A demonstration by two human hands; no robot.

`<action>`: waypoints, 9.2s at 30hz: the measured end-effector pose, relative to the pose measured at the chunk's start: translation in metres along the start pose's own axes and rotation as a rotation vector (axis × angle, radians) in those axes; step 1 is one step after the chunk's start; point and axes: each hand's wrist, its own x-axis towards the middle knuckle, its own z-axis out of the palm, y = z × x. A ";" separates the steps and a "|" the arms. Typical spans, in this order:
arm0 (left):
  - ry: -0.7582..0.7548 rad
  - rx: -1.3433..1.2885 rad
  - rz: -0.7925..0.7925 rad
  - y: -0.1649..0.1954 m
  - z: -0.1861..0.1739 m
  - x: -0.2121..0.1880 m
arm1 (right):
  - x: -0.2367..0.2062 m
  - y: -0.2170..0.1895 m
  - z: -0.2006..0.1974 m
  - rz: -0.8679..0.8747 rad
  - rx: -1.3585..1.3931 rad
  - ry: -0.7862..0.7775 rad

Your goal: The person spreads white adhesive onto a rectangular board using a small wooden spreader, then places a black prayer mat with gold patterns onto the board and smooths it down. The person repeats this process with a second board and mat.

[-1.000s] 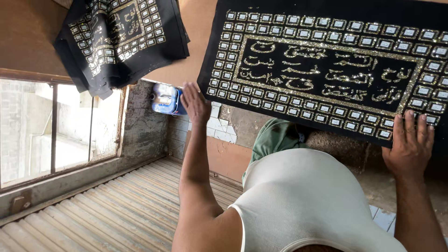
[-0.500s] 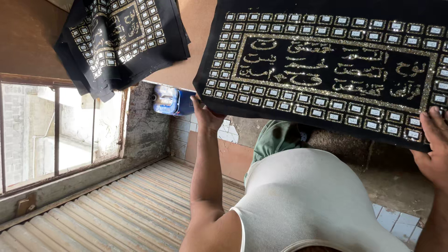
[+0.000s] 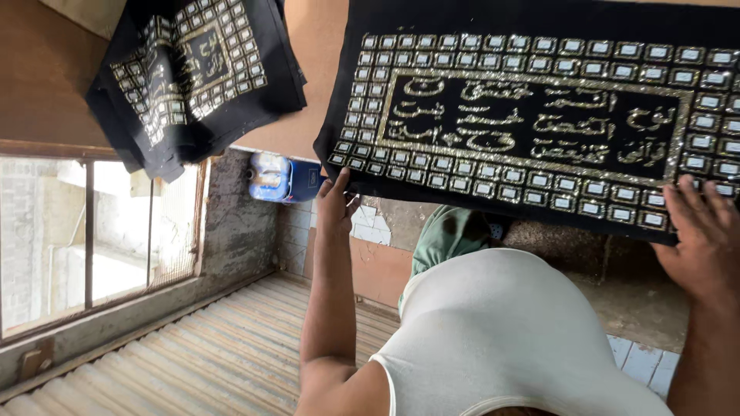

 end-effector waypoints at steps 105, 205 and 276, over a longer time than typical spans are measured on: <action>-0.962 1.415 1.004 0.195 0.545 0.221 | 0.580 0.047 0.091 0.084 0.208 -0.380; -0.299 0.607 0.257 0.245 0.303 0.504 | 0.681 -0.164 0.355 0.312 0.015 -0.471; -0.663 1.879 1.113 -0.133 0.690 -0.098 | 0.267 0.338 -0.010 0.998 0.477 0.091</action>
